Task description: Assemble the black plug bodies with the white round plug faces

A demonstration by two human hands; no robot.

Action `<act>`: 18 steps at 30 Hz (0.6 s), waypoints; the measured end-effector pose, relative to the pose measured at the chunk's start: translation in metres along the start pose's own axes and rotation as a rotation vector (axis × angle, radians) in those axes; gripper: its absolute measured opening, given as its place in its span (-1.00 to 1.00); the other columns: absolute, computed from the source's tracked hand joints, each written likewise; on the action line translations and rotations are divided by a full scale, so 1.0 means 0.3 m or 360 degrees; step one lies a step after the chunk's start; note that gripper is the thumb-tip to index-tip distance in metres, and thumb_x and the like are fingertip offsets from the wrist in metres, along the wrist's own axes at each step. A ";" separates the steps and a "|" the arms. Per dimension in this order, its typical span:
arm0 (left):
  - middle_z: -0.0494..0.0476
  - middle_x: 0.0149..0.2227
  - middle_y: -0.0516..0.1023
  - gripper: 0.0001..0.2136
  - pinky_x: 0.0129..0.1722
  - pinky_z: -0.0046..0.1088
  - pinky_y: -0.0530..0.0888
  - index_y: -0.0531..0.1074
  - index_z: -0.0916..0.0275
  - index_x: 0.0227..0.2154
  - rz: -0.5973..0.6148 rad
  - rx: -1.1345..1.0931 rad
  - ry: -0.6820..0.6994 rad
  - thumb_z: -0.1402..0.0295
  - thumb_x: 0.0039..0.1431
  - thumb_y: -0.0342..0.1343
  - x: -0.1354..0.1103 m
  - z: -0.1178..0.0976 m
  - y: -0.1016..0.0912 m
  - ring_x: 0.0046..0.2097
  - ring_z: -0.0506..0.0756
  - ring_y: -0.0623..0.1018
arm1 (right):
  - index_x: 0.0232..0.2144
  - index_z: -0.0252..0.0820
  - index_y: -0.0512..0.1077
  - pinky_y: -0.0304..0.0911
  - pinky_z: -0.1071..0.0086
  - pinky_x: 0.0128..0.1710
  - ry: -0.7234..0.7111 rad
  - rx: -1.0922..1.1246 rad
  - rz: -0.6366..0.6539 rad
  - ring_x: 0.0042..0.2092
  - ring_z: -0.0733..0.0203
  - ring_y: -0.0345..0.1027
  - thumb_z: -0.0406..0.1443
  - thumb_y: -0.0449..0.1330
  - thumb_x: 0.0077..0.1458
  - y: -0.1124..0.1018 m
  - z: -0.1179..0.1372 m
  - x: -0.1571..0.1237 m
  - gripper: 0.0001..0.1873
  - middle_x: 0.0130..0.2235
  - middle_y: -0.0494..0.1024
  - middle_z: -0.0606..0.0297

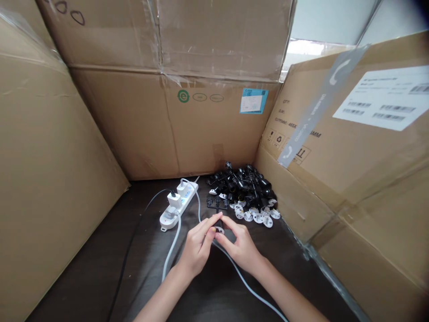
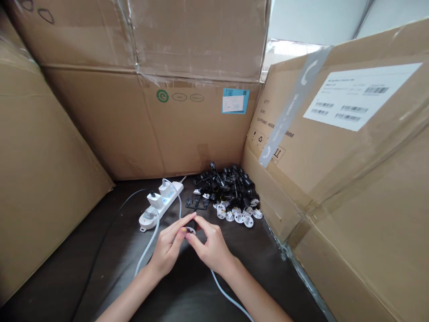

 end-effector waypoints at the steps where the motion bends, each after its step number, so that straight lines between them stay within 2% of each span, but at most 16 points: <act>1: 0.13 0.06 0.37 -0.65 0.08 -0.33 0.29 0.26 0.19 0.07 0.0012 -0.0014 -0.0017 0.40 0.25 -0.17 0.000 0.001 0.001 0.07 0.07 0.37 | -0.09 -0.23 0.33 0.24 0.46 -0.19 -0.0001 0.0000 0.0000 -0.24 0.25 0.35 -0.25 0.10 0.09 0.001 -0.001 -0.001 -0.68 -0.26 0.46 0.25; 12: 0.11 0.01 0.42 -0.68 0.00 -0.42 0.37 0.32 0.21 0.02 -0.0027 -0.0009 -0.0063 0.38 0.25 -0.16 0.002 0.015 0.000 0.02 0.05 0.42 | -0.12 -0.27 0.36 0.24 0.47 -0.35 0.0077 -0.0124 0.0012 -0.36 0.26 0.34 -0.19 0.04 0.14 0.014 -0.037 -0.007 -0.68 -0.38 0.45 0.26; 18: 0.10 0.02 0.41 -0.68 0.01 -0.42 0.36 0.32 0.20 0.02 0.0031 -0.0074 -0.0158 0.35 0.25 -0.15 0.001 0.027 0.004 0.03 0.05 0.41 | -0.14 -0.27 0.36 0.24 0.48 -0.33 0.0024 -0.0146 -0.0012 -0.35 0.28 0.35 -0.22 0.05 0.14 0.013 -0.027 -0.003 -0.71 -0.38 0.45 0.27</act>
Point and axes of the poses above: each hand's wrist, its own x-axis towards the middle knuckle, its own y-axis out of the palm, z = x × y, the point moved 7 cm from there along x, towards the middle knuckle
